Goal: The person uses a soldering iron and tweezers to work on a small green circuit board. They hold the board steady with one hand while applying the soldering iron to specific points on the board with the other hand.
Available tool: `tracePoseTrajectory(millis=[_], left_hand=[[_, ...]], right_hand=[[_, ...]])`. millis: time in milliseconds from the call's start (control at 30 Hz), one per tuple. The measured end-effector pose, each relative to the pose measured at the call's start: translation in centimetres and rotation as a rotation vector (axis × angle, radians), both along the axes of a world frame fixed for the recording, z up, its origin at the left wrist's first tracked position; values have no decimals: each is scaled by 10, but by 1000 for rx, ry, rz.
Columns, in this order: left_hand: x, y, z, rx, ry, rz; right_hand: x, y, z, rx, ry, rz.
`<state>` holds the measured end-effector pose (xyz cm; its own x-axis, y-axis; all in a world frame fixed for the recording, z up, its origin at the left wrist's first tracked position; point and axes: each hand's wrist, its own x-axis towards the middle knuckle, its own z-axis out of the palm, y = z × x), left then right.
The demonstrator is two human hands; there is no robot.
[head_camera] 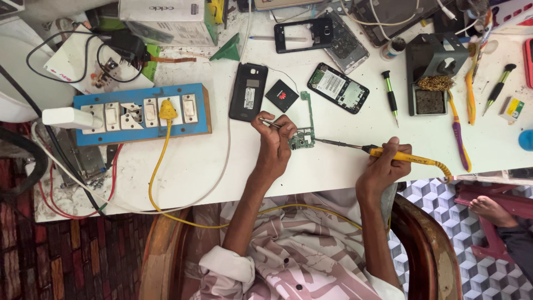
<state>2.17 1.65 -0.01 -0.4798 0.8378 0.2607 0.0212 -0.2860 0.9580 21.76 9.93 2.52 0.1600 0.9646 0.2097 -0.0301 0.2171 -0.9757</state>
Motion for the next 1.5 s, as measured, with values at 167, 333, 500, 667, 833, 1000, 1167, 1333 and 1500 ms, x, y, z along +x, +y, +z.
tracePoseTrajectory(millis=[167,333,500,667,833,1000,1167,1333,1500], left_hand=[[0,0,2,33,0,-1],[1,-1,3,32,16,4],[1,-1,6,41,-41,-8],[0,0,3,24,-22,-4],[1,-1,-2,-1,16,8],[1,0,-3,37,-24,-4],[1,0,-2,1,-10,-4],[1,2,-3,16,-62,-14],[-3,7,-1,19,-102,-37]], right_hand=[[3,2,-4,-2,5,26],[6,1,-8,1,5,3],[7,0,-7,-22,14,8],[5,2,-6,-34,30,7],[4,1,-6,-43,23,6],[2,1,-4,-39,14,4],[1,0,-4,-44,-9,0],[3,-3,-5,-25,-60,0],[0,-4,-3,10,-58,-37]])
